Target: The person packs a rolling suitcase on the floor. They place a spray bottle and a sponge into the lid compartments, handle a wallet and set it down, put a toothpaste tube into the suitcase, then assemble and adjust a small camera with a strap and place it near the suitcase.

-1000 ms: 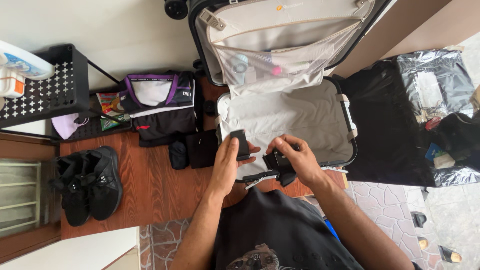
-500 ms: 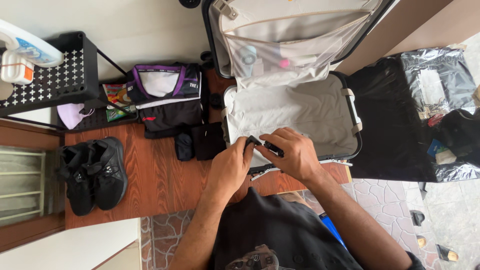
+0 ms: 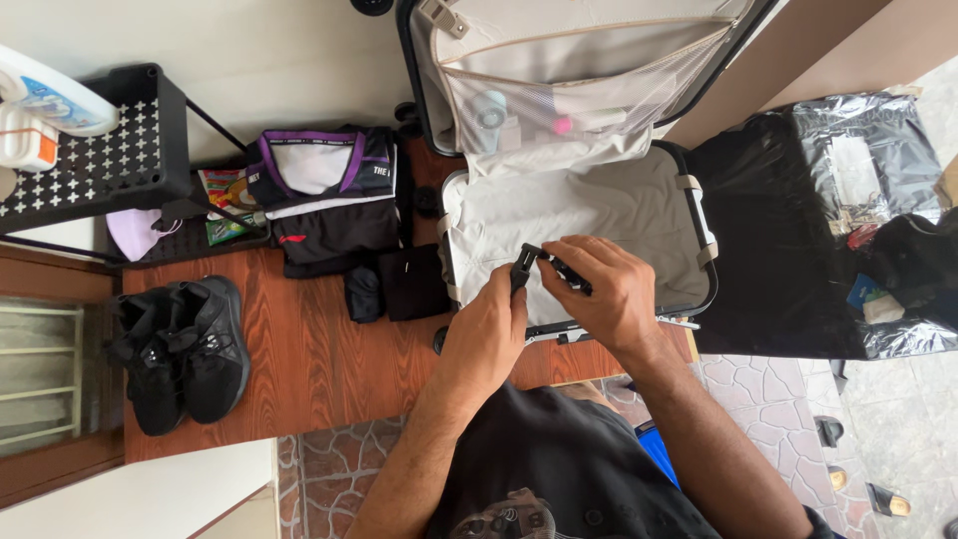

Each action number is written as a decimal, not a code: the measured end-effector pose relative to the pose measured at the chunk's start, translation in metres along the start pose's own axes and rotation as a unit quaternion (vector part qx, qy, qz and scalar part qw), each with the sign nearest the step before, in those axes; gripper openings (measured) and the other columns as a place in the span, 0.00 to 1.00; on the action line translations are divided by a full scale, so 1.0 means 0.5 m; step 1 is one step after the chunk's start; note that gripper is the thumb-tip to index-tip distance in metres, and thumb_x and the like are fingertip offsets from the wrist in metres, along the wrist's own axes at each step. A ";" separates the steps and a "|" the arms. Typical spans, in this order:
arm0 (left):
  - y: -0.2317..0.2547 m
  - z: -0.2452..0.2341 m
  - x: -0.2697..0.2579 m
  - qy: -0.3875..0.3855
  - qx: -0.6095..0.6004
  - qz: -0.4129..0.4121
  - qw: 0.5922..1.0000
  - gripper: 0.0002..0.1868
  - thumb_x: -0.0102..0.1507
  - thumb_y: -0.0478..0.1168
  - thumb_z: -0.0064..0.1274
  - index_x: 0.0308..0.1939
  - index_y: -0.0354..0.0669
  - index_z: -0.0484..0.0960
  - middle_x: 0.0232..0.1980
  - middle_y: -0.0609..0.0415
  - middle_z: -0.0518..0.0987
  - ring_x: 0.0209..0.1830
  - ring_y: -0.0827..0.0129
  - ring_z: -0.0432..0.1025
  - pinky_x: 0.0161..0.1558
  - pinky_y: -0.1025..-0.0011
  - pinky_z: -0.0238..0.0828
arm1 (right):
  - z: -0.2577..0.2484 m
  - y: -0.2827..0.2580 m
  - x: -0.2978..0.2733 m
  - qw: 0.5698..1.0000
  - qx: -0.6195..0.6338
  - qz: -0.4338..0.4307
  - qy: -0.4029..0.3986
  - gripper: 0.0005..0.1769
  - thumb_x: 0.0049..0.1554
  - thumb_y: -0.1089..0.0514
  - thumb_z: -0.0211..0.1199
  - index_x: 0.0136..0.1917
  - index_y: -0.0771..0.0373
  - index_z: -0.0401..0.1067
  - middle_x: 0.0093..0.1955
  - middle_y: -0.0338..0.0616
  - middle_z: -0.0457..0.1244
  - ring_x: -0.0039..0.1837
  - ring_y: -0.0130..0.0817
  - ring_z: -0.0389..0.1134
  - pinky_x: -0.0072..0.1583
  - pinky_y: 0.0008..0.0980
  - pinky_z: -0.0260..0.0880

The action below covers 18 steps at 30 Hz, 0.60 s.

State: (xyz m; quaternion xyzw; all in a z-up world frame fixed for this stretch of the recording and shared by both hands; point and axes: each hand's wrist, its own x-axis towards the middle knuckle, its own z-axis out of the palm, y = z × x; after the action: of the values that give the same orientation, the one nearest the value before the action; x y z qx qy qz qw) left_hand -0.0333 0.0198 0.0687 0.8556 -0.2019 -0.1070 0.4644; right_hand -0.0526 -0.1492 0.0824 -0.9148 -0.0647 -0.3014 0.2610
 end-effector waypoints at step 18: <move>0.005 0.017 0.059 -0.052 -0.040 -0.029 0.997 0.18 0.70 0.35 0.37 0.64 0.34 0.67 0.49 0.37 0.81 0.45 0.45 0.78 0.46 0.54 0.75 | 0.003 0.043 0.009 0.999 0.023 -0.010 -0.045 0.12 0.51 0.63 0.73 0.50 0.64 0.79 0.51 0.44 0.71 0.50 0.40 0.74 0.51 0.35 0.74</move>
State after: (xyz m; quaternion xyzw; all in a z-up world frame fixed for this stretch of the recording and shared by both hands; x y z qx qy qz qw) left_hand -0.0109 -0.0011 0.0664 0.8351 -0.1962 -0.1728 0.4841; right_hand -0.0423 -0.1670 0.0747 -0.9204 -0.0924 -0.2612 0.2758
